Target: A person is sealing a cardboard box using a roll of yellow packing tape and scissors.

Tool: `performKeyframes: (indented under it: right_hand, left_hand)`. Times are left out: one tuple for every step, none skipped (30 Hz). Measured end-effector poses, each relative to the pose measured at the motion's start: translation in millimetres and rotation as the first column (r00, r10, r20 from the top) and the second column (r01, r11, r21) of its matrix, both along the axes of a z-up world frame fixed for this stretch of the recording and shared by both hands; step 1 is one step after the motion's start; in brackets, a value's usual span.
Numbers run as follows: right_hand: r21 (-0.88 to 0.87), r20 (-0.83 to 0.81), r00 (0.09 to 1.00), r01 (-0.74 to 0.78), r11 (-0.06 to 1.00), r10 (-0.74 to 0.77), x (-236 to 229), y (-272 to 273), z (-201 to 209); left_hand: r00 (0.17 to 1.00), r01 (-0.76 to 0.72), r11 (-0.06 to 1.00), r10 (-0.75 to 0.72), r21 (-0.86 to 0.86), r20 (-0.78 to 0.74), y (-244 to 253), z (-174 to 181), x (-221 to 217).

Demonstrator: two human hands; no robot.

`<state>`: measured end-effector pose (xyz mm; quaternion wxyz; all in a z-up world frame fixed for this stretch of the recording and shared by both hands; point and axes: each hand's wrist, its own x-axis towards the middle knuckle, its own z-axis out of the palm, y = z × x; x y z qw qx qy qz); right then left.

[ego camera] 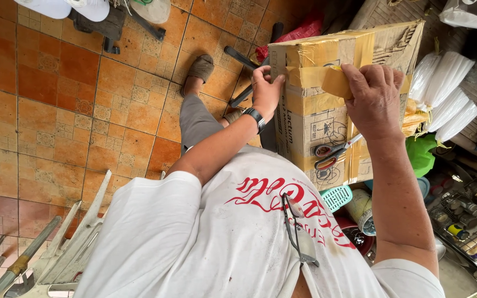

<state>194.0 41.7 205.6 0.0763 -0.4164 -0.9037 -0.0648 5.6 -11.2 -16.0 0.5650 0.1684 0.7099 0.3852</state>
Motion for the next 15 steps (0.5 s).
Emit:
performKeyframes:
  right_hand:
    - [0.003,-0.001,1.0,0.001,1.0,-0.001,-1,2,1]
    - [-0.004,0.002,1.0,0.004,1.0,-0.004,-2,1,2]
    - [-0.012,0.006,1.0,0.008,1.0,-0.007,-2,-1,3]
    - [-0.013,0.004,1.0,0.008,1.0,-0.008,-1,0,0]
    - [-0.015,0.001,1.0,0.005,1.0,-0.005,1,0,-2]
    - [-0.015,-0.003,1.0,0.001,1.0,-0.001,2,1,-4]
    - [-0.016,-0.004,1.0,0.002,1.0,-0.002,4,-1,-7]
    - [-0.026,-0.009,1.0,0.004,1.0,-0.004,5,0,-9]
    - [-0.036,-0.014,1.0,0.006,0.999,-0.006,7,0,-12]
    - [-0.032,-0.015,1.0,0.006,0.999,-0.006,8,0,-13]
    - [-0.025,-0.009,1.0,0.011,1.0,-0.011,9,0,-14]
    - [-0.018,-0.003,1.0,0.018,1.0,-0.018,11,-2,-14]
    - [-0.015,-0.004,1.0,0.02,1.0,-0.02,10,-1,-15]
    - [-0.021,-0.008,1.0,0.03,0.999,-0.03,10,-2,-15]
    - [-0.026,-0.013,0.999,0.039,0.999,-0.039,11,-2,-16]
  left_hand:
    - [1.0,0.001,1.0,-0.001,0.003,-0.001,-1,-1,-3]
    - [0.989,0.086,0.984,-0.066,0.157,-0.13,-7,-1,-5]
    - [0.958,0.187,0.937,-0.108,0.296,-0.264,-14,-2,-8]
    - [0.958,0.188,0.937,-0.109,0.294,-0.265,-18,25,-9]
    - [0.954,0.262,0.865,-0.164,0.428,-0.251,-22,52,-11]
    - [0.944,0.322,0.768,-0.22,0.554,-0.244,-27,80,-13]
    - [0.944,0.323,0.768,-0.221,0.552,-0.245,-33,74,-7]
    - [0.905,0.425,0.739,-0.329,0.522,-0.272,-36,67,-1]
    - [0.852,0.523,0.698,-0.432,0.489,-0.295,-40,61,5]
    - [0.852,0.523,0.697,-0.43,0.491,-0.298,-35,57,3]
    - [0.831,0.554,0.733,-0.461,0.394,-0.311,-30,53,1]
    - [0.809,0.58,0.761,-0.494,0.292,-0.319,-25,49,-1]
    - [0.807,0.582,0.758,-0.495,0.294,-0.321,-24,51,-1]
    - [0.787,0.596,0.739,-0.458,0.315,-0.414,-23,52,-1]
    - [0.76,0.611,0.718,-0.413,0.333,-0.501,-22,54,-1]
